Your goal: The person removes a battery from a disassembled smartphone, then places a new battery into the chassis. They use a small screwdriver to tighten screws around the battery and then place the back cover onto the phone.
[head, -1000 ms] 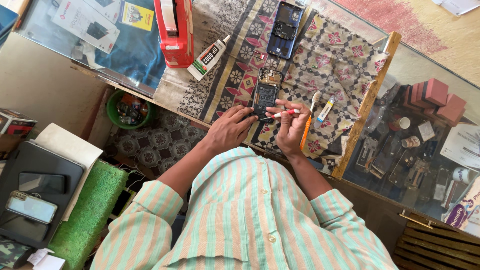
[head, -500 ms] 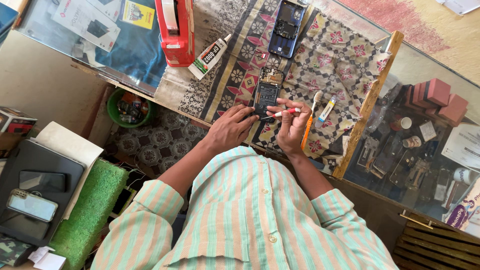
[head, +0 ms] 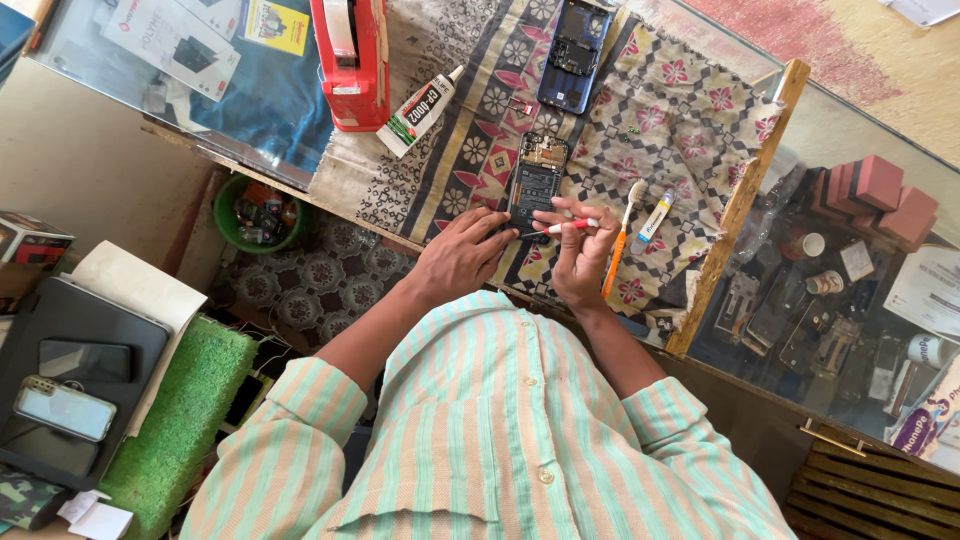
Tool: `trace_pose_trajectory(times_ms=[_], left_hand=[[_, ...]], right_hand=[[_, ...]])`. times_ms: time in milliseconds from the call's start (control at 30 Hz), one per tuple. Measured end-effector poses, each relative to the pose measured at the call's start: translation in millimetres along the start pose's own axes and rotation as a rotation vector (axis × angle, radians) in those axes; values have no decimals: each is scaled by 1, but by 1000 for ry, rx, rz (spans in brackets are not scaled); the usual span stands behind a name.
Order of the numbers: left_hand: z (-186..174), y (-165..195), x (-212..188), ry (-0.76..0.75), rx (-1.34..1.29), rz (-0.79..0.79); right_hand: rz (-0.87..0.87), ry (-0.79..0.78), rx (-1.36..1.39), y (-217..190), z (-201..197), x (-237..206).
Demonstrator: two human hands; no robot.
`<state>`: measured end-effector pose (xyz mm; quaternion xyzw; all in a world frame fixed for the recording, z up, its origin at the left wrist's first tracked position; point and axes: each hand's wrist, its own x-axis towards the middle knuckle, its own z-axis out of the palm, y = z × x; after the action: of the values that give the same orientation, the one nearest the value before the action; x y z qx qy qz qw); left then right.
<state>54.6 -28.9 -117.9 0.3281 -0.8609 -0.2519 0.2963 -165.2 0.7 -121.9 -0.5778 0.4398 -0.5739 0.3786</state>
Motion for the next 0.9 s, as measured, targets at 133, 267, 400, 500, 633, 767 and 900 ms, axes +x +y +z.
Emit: trace_pose_trajectory(times_ms=[133, 267, 400, 500, 633, 767, 900], left_hand=[[-1, 0, 1, 7, -2, 4], [-1, 0, 1, 6, -4, 10], [1, -1, -2, 0, -15, 11], [2, -4, -3, 8, -10, 33], [5, -6, -4, 24, 12, 68], [6, -7, -5, 27, -22, 63], [6, -6, -4, 31, -7, 67]], right_hand=[[-98, -39, -115, -2, 0, 1], [-254, -143, -416, -24, -2, 11], [-245, -219, -515, -54, 1, 22], [-198, -269, -447, -65, 5, 31], [-151, -225, -521, -66, 7, 34], [-220, -149, -727, -65, 8, 34], [-190, -265, -493, -66, 1, 38]])
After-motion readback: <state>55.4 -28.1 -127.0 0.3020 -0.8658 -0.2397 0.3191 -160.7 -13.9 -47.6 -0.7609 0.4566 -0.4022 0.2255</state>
